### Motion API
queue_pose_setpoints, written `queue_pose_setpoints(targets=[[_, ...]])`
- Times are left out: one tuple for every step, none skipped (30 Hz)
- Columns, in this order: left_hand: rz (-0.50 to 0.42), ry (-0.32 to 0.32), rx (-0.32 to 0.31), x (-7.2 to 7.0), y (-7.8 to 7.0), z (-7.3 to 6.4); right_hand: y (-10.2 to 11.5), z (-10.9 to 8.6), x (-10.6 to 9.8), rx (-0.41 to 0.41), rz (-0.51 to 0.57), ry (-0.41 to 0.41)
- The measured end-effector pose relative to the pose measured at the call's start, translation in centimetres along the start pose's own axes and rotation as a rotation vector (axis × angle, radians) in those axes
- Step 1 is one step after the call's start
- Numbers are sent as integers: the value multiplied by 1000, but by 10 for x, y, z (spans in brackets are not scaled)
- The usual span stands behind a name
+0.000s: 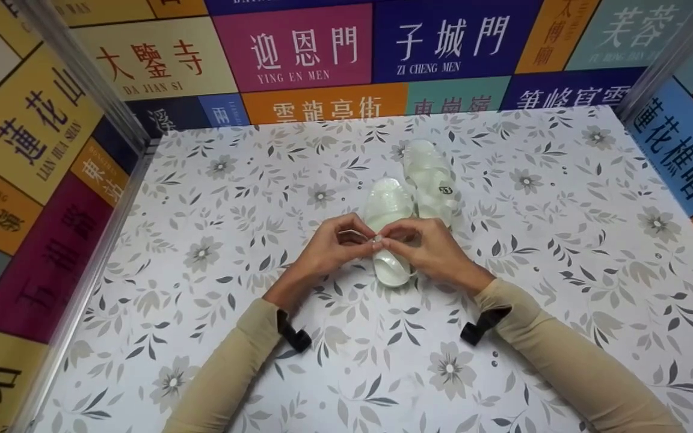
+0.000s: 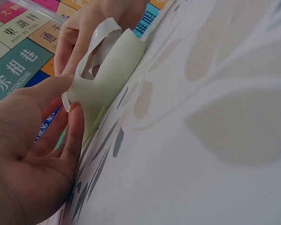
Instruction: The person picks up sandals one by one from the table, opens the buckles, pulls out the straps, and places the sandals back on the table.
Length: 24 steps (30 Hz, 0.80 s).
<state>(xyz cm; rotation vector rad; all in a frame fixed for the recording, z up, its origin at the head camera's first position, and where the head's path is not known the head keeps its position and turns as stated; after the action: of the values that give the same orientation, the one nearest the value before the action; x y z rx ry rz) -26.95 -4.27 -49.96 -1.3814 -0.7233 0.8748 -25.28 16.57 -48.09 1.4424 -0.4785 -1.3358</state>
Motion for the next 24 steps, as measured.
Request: queue_pose_setpoints(targets=[[4, 2, 3, 0, 0, 0, 0, 0, 0, 4, 7, 10], [7, 4, 6, 0, 0, 0, 0, 0, 1, 7, 15, 19], [11, 6, 10, 0, 0, 0, 1, 0, 1, 11, 25, 28], [15, 7, 15, 0, 0, 0, 1, 0, 1, 12, 30, 37], [18, 9, 19, 0, 0, 0, 1, 0, 2, 11, 32, 45], [20, 10, 23, 0, 0, 1, 1, 0, 1, 10, 29, 50], [22, 11, 26, 0, 0, 1, 1, 0, 1, 10, 26, 57], [26, 11, 30, 0, 0, 1, 1, 0, 1, 9, 23, 63], [30, 11, 34, 0, 0, 1, 1, -1, 1, 7, 19, 69], [32, 11, 37, 1, 0, 1, 1, -1, 1, 5, 12, 74], [34, 11, 39, 1, 0, 1, 1, -1, 0, 7, 9, 79], [37, 11, 41, 1, 0, 1, 0, -1, 0, 10, 5, 84], [37, 11, 42, 1, 0, 1, 1, -1, -1, 13, 6, 90], [37, 12, 42, 1, 0, 2, 1, -1, -1, 20, 3, 95], [35, 13, 41, 1, 0, 2, 0, -1, -1, 26, -1, 100], [31, 13, 39, 1, 1, 2, 0, -1, -2, 35, -1, 105], [30, 13, 38, 1, 1, 2, -1, -1, -2, 43, 2, 109], [27, 14, 37, 1, 1, 2, -1, -1, -2, 47, 5, 113], [23, 14, 36, 1, 1, 2, -1, -1, -2, 51, 11, 117], [21, 14, 36, 1, 1, 1, -1, -1, -2, 55, 17, 117], [22, 14, 35, 1, 1, 1, -1, -1, -2, 55, 25, 116], [26, 14, 37, 1, 0, 1, 0, -1, -1, 51, 36, 115], [31, 15, 38, 1, 0, 1, 1, 0, -1, 44, 44, 114], [35, 16, 38, 2, 0, 1, 1, 0, 0, 38, 51, 112]])
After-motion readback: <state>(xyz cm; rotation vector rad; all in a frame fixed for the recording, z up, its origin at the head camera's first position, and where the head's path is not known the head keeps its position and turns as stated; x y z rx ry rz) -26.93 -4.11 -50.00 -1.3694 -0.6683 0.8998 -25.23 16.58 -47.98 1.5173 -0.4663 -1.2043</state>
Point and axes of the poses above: each hand's wrist, its own z-axis towards the middle knuckle, its own x-axis out of the palm, y = z × x, the point moved 4 cm from there along z, towards the middle knuckle, and after that the axes turned 2 degrees about y, right-handed, at the moved point
